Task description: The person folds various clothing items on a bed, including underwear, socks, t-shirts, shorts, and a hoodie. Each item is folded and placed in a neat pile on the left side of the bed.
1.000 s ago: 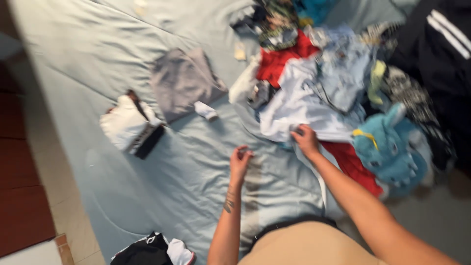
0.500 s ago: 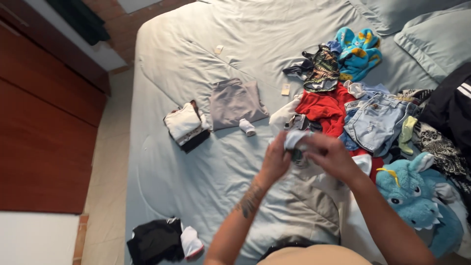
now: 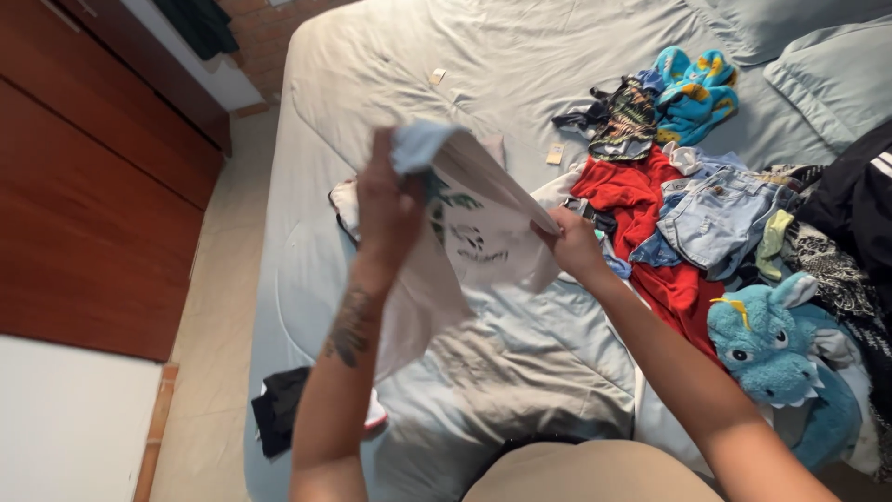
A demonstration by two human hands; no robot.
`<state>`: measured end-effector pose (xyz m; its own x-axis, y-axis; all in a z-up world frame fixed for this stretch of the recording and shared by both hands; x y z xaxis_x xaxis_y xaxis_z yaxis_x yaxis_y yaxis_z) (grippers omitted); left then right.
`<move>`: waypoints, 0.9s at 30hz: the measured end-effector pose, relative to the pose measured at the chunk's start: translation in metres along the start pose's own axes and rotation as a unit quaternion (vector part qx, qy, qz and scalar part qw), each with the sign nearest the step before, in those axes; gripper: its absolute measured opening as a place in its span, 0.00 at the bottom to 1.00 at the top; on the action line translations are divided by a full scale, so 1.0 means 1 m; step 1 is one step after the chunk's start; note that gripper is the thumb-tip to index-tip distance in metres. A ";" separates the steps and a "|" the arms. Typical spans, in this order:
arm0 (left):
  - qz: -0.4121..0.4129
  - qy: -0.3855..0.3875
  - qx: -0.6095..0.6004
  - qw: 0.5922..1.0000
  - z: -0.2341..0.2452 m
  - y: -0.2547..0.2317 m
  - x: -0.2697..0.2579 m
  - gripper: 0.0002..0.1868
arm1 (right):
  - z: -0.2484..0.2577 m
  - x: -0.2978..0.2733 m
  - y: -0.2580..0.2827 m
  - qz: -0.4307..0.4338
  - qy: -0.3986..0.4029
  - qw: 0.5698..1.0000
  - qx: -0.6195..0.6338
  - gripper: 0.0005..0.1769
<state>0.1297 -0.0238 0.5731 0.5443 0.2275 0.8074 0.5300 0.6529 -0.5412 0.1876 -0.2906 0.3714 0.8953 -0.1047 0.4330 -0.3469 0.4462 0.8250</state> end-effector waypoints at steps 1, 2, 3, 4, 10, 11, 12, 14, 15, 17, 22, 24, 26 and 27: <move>0.005 -0.002 0.003 1.000 0.014 -0.003 0.006 0.27 | -0.005 0.002 -0.011 0.000 0.006 1.000 0.000 0.11; 0.011 -0.004 0.045 0.999 0.029 -0.004 0.012 0.23 | -0.010 0.003 -0.024 -0.023 0.007 0.999 -0.021 0.08; 0.018 -0.006 0.087 0.996 0.044 -0.006 0.018 0.19 | -0.016 0.004 -0.037 -0.046 0.009 0.998 -0.042 0.09; 0.024 -0.009 0.090 0.996 0.054 -0.005 0.021 0.19 | -0.016 0.011 -0.066 -0.045 0.016 0.998 -0.043 0.09; 0.017 0.003 0.126 0.992 0.118 0.025 0.015 0.17 | 0.033 0.079 -0.146 -0.023 -0.037 0.994 0.095 0.16; 0.028 0.030 0.132 0.990 0.124 0.031 0.010 0.17 | 0.053 0.086 -0.128 -0.035 -0.065 0.995 0.071 0.14; 0.040 0.056 0.138 0.988 0.131 0.036 0.005 0.18 | 0.072 0.095 -0.110 -0.046 -0.093 0.994 0.047 0.13; 0.052 0.085 0.151 0.984 0.145 0.038 0.001 0.19 | 0.102 0.102 -0.050 -0.006 -0.088 0.994 0.066 0.11; 0.063 0.114 0.162 0.978 0.150 0.040 -0.003 0.19 | 0.119 0.105 -0.019 0.034 -0.085 0.992 0.086 0.15; 0.094 0.141 0.172 0.970 0.159 0.036 -0.005 0.18 | 0.138 0.111 -0.001 0.086 -0.071 0.990 0.082 0.20; 0.112 0.194 0.190 0.956 0.189 0.016 -0.012 0.20 | 0.179 0.105 0.002 0.166 -0.023 0.979 0.112 0.23; 0.094 0.192 0.189 0.958 0.202 -0.006 -0.016 0.16 | 0.195 0.093 -0.012 0.114 0.004 0.984 0.140 0.17; 0.110 0.219 0.201 0.949 0.213 -0.027 -0.024 0.15 | 0.208 0.069 -0.018 0.101 0.005 0.987 0.128 0.14; 0.123 0.243 0.212 0.938 0.218 -0.037 -0.029 0.15 | 0.215 0.056 -0.023 0.090 0.004 0.989 0.117 0.12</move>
<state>-0.0468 0.1031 0.6210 0.9038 0.1200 0.4109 0.0982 0.8762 -0.4719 0.1852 -0.4974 0.4549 0.8150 -0.0358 0.5784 -0.5551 0.2383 0.7969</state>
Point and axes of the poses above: each hand's wrist, its own x-axis towards the middle knuckle, its own z-axis out of the back of the hand, y = z × x, the point moved 4 cm from there along x, towards the middle knuckle, and after that the axes turned 13 degrees about -y, right-handed, at the moved point
